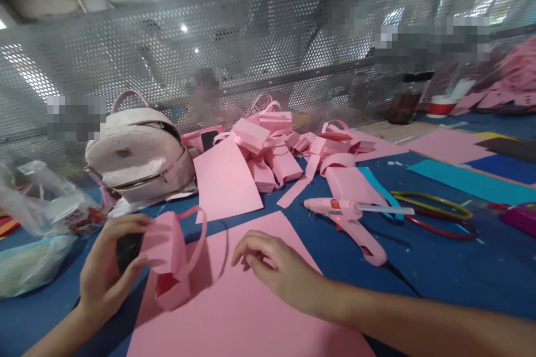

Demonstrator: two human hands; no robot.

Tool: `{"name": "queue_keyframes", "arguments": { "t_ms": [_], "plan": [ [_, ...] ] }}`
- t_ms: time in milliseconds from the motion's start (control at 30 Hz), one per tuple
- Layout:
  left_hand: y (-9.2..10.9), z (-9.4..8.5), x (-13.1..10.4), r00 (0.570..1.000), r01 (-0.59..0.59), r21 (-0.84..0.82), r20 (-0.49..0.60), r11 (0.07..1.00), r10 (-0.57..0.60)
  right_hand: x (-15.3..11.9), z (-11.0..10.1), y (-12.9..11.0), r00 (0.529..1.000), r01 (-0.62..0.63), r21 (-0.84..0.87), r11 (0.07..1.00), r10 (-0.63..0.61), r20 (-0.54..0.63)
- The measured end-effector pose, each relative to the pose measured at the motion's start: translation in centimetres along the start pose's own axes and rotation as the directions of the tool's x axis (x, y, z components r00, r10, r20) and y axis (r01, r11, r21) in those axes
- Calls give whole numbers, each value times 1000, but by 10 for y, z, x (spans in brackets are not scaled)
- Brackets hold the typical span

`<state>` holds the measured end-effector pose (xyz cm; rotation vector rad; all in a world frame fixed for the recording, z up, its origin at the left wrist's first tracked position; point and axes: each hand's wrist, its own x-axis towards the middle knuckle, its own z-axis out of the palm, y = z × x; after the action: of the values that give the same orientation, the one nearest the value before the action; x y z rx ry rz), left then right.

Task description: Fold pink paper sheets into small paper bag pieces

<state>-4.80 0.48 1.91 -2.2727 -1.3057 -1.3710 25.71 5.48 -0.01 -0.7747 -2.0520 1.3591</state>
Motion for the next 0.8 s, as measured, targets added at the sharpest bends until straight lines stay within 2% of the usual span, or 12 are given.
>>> {"name": "queue_keyframes", "arguments": {
  "t_ms": [100,167,300,400,467,533,600,633,700,800],
  "plan": [
    [-10,7,-2,971,237,-133,61,962,-231,0,0,-2,1000,2,1,1000,-2,-4],
    [-15,15,-5,939,333,-242,179,912,-295,0,-1,-3,1000,-4,10,1000,4,-10],
    [-19,19,-7,859,420,-400,465,815,-215,0,-1,-4,1000,-13,24,1000,13,-15],
    [-19,7,-2,743,476,-349,651,807,-156,0,-1,-5,1000,-10,25,1000,10,-20],
    [-19,-6,2,638,472,-261,761,842,-122,0,0,-6,1000,-16,22,1000,16,-23],
    [-19,-19,6,537,396,-180,841,900,-68,-1,0,-6,1000,-22,23,1000,22,-20],
    [-19,-28,7,466,297,-107,884,949,-47,-1,0,-5,1000,-21,20,1000,22,-19],
    [-19,-30,7,446,253,-78,894,964,-45,-1,0,-4,1000,-19,17,1000,19,-18],
    [-19,-30,5,434,197,-50,900,979,-41,-1,1,-2,1000,-16,11,1000,16,-20],
    [-18,-22,4,450,214,-93,893,972,-14,-2,2,0,999,-20,11,1000,20,-27]
  ]
}}
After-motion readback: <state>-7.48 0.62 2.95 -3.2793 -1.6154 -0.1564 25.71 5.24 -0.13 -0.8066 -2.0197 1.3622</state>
